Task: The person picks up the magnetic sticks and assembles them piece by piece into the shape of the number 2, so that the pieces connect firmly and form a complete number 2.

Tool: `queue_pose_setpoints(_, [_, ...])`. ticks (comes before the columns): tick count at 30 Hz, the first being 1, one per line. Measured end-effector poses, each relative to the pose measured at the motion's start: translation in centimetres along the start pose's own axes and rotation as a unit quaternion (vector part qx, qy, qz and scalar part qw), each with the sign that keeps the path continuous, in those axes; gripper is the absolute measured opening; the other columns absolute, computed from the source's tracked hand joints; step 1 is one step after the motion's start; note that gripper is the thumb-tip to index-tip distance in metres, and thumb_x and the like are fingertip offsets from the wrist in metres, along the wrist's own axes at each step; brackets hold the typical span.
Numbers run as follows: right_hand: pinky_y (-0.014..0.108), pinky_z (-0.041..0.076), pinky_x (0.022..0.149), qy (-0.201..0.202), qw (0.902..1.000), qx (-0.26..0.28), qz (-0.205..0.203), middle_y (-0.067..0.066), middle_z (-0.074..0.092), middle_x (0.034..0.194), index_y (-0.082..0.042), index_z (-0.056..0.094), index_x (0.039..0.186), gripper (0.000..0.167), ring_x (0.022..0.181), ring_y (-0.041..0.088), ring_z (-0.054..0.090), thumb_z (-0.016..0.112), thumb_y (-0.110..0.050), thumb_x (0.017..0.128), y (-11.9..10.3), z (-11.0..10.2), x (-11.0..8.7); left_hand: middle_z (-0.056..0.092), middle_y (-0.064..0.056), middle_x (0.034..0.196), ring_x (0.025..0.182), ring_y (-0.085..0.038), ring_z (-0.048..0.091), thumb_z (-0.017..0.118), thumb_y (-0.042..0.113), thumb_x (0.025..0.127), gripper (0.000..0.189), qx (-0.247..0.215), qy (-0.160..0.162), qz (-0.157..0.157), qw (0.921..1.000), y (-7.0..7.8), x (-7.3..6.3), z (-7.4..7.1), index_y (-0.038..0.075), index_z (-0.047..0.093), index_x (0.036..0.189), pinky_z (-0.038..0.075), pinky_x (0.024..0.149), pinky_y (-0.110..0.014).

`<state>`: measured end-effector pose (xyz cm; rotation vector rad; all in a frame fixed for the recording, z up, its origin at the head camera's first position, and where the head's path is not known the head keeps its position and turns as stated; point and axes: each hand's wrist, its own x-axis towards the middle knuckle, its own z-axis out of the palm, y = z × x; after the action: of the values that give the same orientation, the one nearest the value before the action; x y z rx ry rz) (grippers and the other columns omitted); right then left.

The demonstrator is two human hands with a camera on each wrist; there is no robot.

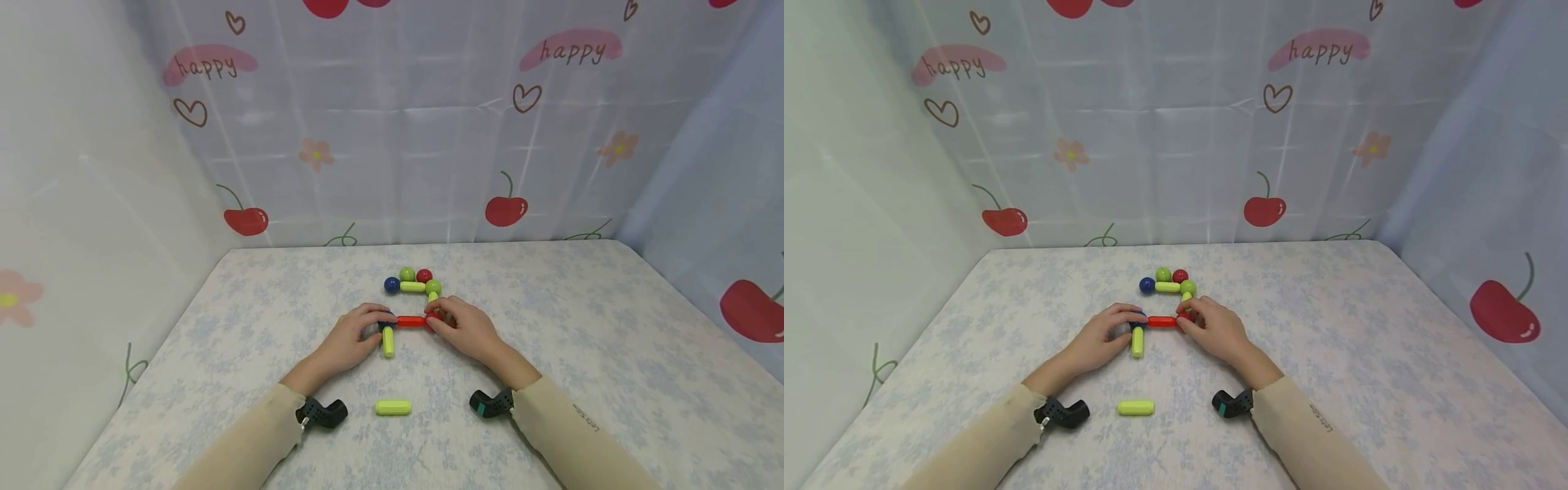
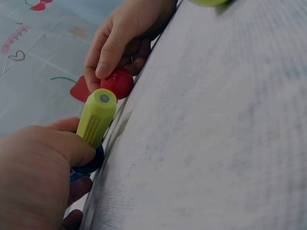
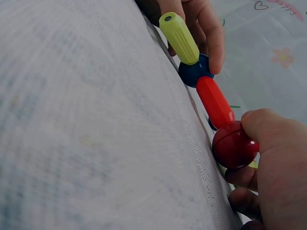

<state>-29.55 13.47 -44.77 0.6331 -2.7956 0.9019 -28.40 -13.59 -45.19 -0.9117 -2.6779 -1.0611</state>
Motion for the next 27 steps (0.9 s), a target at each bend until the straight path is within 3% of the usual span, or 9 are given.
queue_pose_setpoints(27, [0.027, 0.044, 0.064, 0.012, 0.9999, -0.005, -0.008, -0.005, 0.06, 0.095, -0.025, 0.069, 0.114, 0.019, 0.071, 0.008, 0.051, 0.064, -0.034, 0.098, 0.04, 0.12, -0.2, 0.059, 0.0, 0.137, 0.132, -0.024, 0.054, 0.067, 0.009, 0.094, 0.037, 0.004, -0.005, 0.001, 1.0, -0.11, 0.04, 0.2, 0.027, 0.067, 0.127, 0.043, 0.108, -0.05])
